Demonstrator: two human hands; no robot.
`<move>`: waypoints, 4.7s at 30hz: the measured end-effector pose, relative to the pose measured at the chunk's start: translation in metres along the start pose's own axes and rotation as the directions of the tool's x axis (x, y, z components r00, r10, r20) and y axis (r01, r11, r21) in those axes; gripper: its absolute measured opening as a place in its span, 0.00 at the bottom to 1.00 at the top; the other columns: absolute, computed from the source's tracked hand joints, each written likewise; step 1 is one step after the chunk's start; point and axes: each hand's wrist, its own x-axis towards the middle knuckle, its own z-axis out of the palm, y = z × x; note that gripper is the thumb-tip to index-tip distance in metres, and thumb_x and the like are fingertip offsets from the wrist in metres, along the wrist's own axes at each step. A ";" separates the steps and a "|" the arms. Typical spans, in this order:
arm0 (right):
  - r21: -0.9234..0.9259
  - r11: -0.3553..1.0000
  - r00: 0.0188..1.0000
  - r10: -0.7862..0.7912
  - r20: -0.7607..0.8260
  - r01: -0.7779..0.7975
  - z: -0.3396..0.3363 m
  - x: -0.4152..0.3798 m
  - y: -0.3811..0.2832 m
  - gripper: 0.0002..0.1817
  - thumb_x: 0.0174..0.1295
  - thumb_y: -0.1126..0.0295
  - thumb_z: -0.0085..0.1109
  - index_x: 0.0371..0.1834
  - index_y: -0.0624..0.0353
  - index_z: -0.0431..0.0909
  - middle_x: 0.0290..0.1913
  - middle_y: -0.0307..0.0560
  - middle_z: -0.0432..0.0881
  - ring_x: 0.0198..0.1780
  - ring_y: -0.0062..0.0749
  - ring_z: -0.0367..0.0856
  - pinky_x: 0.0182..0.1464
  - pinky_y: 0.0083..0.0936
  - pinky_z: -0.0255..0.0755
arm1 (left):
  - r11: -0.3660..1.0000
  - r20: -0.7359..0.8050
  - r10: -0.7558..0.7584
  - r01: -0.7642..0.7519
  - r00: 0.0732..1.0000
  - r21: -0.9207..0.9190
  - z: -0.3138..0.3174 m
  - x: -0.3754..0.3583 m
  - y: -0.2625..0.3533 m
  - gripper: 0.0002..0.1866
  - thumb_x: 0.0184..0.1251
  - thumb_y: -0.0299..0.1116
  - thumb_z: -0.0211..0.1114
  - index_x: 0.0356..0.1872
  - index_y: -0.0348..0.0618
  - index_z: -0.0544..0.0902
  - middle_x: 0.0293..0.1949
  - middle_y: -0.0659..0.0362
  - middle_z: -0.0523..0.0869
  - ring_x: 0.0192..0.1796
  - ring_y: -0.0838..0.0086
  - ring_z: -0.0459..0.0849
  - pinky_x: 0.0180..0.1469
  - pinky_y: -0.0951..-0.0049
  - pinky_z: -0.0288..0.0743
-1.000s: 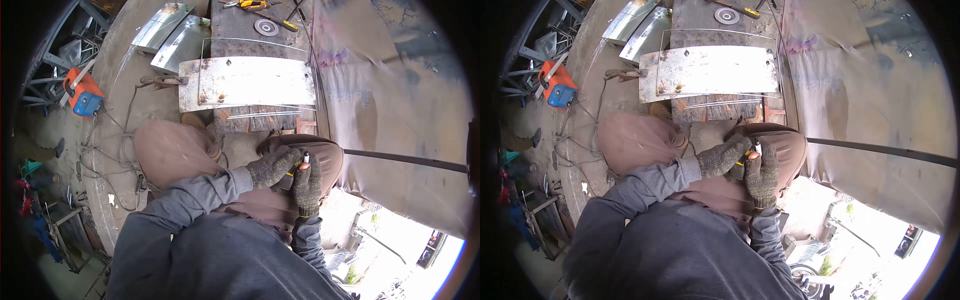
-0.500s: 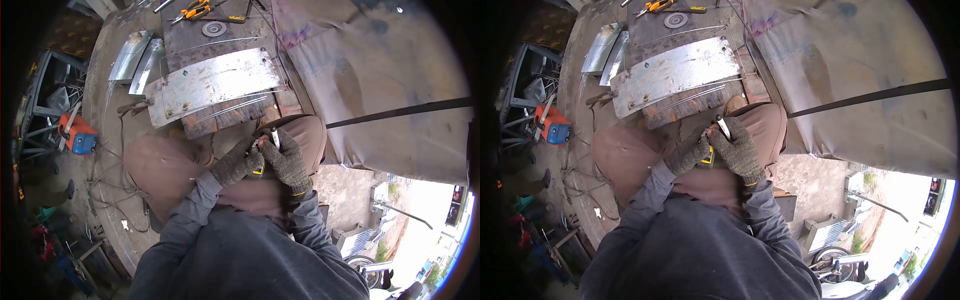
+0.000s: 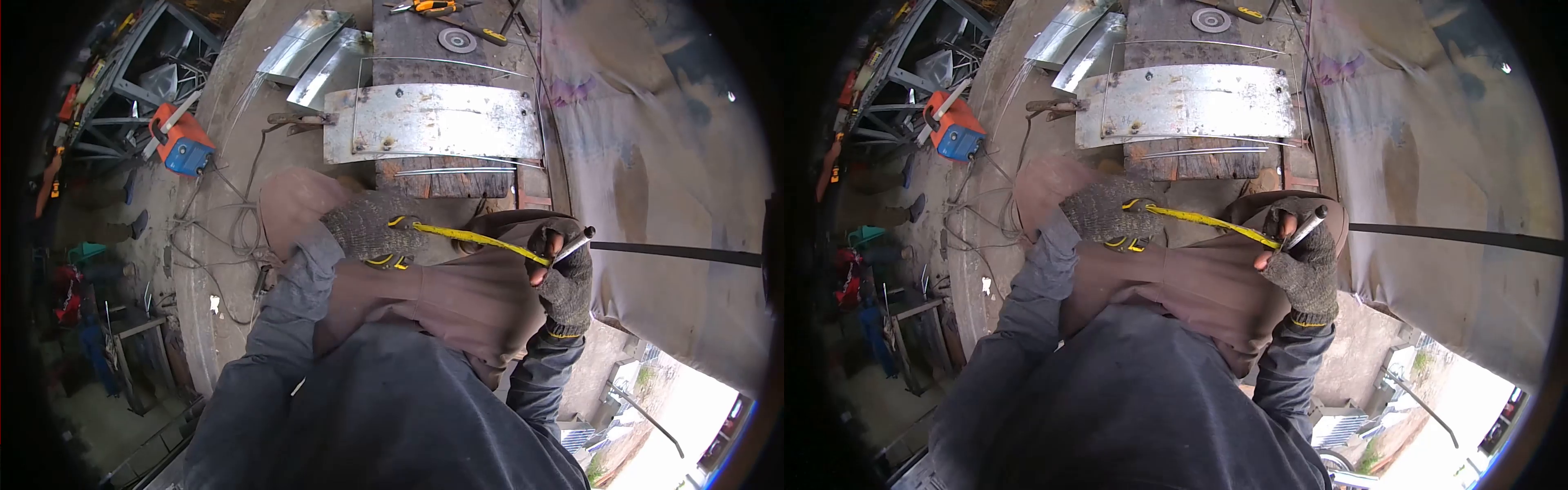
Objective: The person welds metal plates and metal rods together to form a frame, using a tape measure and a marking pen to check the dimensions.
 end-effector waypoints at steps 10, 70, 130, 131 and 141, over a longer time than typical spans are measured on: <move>-0.485 0.740 0.769 0.068 -0.636 -0.466 -0.123 0.147 0.034 0.27 0.61 0.40 0.64 0.35 0.58 0.84 0.22 0.35 0.74 0.21 0.18 0.69 0.23 0.24 0.62 | 0.863 0.116 -0.388 0.315 0.914 0.396 -0.144 -0.062 -0.142 0.23 0.72 0.47 0.64 0.63 0.50 0.81 0.51 0.51 0.86 0.42 0.63 0.87 0.52 0.65 0.80; -0.972 0.234 0.959 -0.270 -0.087 -0.022 -0.089 0.165 0.051 0.24 0.76 0.51 0.48 0.63 0.57 0.77 0.57 0.62 0.83 0.59 0.58 0.81 0.59 0.45 0.73 | 0.436 0.177 -0.871 0.556 0.457 0.708 -0.132 -0.043 -0.127 0.23 0.76 0.48 0.49 0.69 0.63 0.74 0.70 0.59 0.76 0.68 0.60 0.77 0.70 0.55 0.71; -0.942 0.240 0.972 -0.082 0.220 0.234 0.007 0.100 0.088 0.19 0.74 0.60 0.51 0.63 0.55 0.76 0.57 0.58 0.82 0.61 0.54 0.78 0.64 0.44 0.71 | 0.614 0.277 -0.670 0.303 0.689 0.729 -0.128 -0.052 -0.144 0.28 0.66 0.32 0.61 0.69 0.52 0.74 0.73 0.58 0.71 0.70 0.59 0.74 0.70 0.63 0.72; -0.941 0.248 0.973 -0.075 0.219 0.231 0.012 0.100 0.081 0.19 0.74 0.61 0.52 0.63 0.55 0.75 0.57 0.58 0.81 0.62 0.54 0.78 0.64 0.45 0.71 | 0.612 0.292 -0.626 0.223 0.723 0.759 -0.128 -0.057 -0.150 0.27 0.69 0.35 0.59 0.70 0.54 0.73 0.74 0.60 0.71 0.68 0.59 0.77 0.69 0.62 0.72; -0.916 0.312 0.968 -0.078 0.239 0.252 0.030 0.092 0.072 0.20 0.72 0.59 0.55 0.63 0.51 0.77 0.57 0.53 0.83 0.58 0.51 0.81 0.59 0.45 0.75 | 0.632 0.292 -0.629 0.256 0.720 0.732 -0.129 -0.055 -0.147 0.29 0.60 0.32 0.66 0.66 0.52 0.76 0.70 0.54 0.74 0.70 0.56 0.74 0.67 0.61 0.75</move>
